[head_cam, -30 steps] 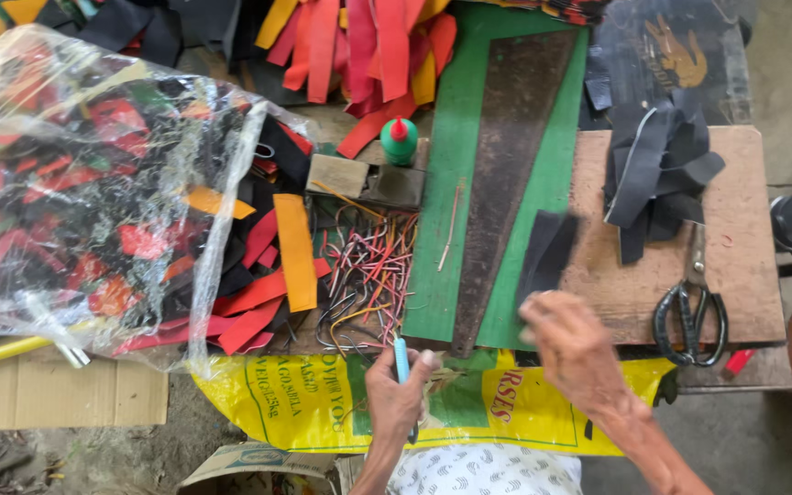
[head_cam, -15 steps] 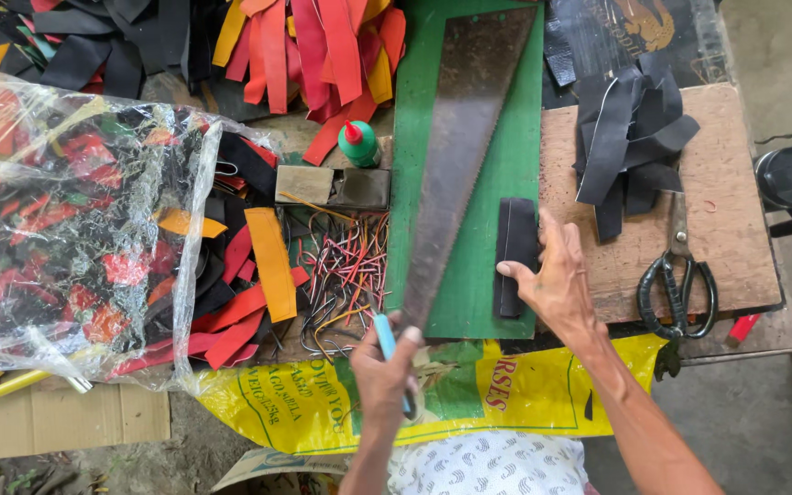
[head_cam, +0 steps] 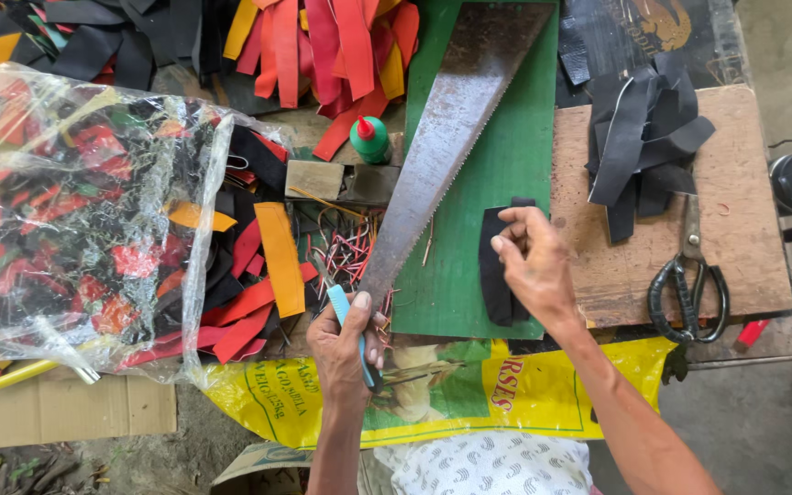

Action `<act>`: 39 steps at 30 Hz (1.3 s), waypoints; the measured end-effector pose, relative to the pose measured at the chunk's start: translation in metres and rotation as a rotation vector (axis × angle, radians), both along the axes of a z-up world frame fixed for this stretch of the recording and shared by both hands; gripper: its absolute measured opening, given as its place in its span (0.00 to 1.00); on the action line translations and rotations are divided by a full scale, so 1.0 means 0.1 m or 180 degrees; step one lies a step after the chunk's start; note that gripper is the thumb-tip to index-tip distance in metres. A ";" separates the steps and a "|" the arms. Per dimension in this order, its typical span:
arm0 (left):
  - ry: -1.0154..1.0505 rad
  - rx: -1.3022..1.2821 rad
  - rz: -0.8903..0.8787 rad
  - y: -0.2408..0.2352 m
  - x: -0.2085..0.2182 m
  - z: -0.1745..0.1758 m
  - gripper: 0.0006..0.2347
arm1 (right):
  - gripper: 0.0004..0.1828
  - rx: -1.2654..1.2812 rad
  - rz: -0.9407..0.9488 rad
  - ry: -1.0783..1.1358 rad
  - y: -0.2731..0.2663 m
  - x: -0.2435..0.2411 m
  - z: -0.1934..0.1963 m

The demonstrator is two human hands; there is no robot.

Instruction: The person uses a utility knife and a metal ruler to cut strips of colored rubber material on a green work surface. They repeatedly measure, cut, and trim pieces of red, black, and yellow rubber, placing the finished strips into a plastic bag.

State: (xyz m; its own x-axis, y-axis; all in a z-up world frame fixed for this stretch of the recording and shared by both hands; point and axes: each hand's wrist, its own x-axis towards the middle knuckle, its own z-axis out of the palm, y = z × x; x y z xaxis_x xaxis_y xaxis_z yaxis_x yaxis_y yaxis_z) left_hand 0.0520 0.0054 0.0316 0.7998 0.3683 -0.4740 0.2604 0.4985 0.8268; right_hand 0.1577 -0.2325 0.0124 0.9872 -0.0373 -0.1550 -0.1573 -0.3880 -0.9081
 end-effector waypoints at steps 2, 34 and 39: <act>0.0016 0.0040 -0.0014 0.01 0.01 0.01 0.08 | 0.21 -0.0874 0.0340 -0.0499 0.10 -0.03 0.04; -0.0187 -0.0106 -0.0152 0.17 0.06 0.13 0.10 | 0.17 0.0675 0.1723 0.0431 0.63 -0.51 -0.05; -0.0117 -0.0085 -0.0147 0.15 0.10 0.14 0.10 | 0.30 -0.0151 0.0926 0.0329 0.30 -0.17 0.07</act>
State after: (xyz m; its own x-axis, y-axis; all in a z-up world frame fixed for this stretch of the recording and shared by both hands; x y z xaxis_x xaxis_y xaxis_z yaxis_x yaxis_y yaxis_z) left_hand 0.0615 0.0199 0.0458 0.8327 0.3180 -0.4532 0.2535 0.5087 0.8228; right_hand 0.1406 -0.2028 0.0197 0.9366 0.2348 -0.2599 -0.1239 -0.4719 -0.8729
